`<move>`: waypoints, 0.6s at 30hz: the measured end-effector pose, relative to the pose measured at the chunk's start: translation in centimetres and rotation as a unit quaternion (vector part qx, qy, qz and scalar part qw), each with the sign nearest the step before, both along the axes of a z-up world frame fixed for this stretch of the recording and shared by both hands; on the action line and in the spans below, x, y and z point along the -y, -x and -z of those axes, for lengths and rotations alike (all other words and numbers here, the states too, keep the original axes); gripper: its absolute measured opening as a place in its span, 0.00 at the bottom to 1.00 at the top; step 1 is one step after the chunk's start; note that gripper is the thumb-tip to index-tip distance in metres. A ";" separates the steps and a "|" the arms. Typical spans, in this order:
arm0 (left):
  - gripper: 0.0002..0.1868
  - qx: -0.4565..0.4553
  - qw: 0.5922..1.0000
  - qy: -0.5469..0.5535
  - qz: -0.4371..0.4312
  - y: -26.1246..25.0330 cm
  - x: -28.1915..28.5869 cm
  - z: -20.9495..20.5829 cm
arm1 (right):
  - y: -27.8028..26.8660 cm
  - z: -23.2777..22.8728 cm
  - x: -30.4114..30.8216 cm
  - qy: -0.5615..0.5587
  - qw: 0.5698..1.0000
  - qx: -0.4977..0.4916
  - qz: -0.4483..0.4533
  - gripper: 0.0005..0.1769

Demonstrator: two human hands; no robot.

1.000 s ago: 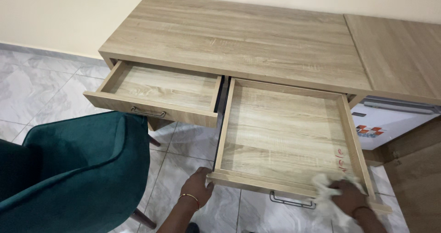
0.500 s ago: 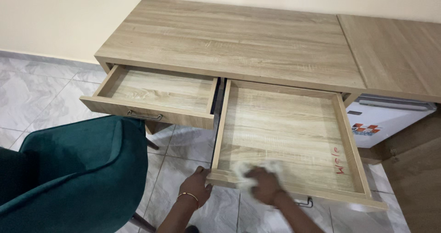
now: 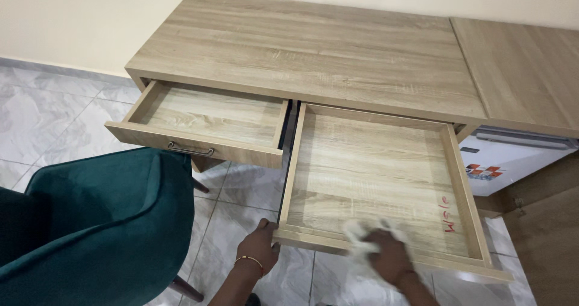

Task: The person wipes the interior surfaces of two open wooden drawers using a white cloth. They systematically clean the bottom and side panels of the drawers, moving the cloth back and forth to remove dust or debris.

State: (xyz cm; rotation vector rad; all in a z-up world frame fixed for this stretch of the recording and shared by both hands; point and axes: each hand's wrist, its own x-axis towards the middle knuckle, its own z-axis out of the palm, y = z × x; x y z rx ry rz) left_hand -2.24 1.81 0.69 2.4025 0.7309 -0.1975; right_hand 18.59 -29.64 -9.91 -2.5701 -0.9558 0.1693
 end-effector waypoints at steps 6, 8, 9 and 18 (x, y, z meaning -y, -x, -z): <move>0.22 0.006 1.000 -0.010 0.012 -0.1 -0.2 0.0 | -7.0 0.3 13.7 0.111 0.975 0.010 0.194 0.20; 0.22 0.007 1.000 -0.009 0.014 -0.1 -0.3 -0.1 | -7.6 -0.9 14.6 0.192 0.948 -0.008 0.252 0.23; 0.22 0.006 1.000 -0.008 0.014 -0.1 -0.2 -0.1 | -8.0 -1.8 15.1 0.233 0.925 -0.040 0.297 0.25; 0.23 -0.011 1.000 -0.009 0.013 -0.4 -0.4 -0.4 | -6.3 3.2 4.2 0.219 0.954 -0.050 0.197 0.24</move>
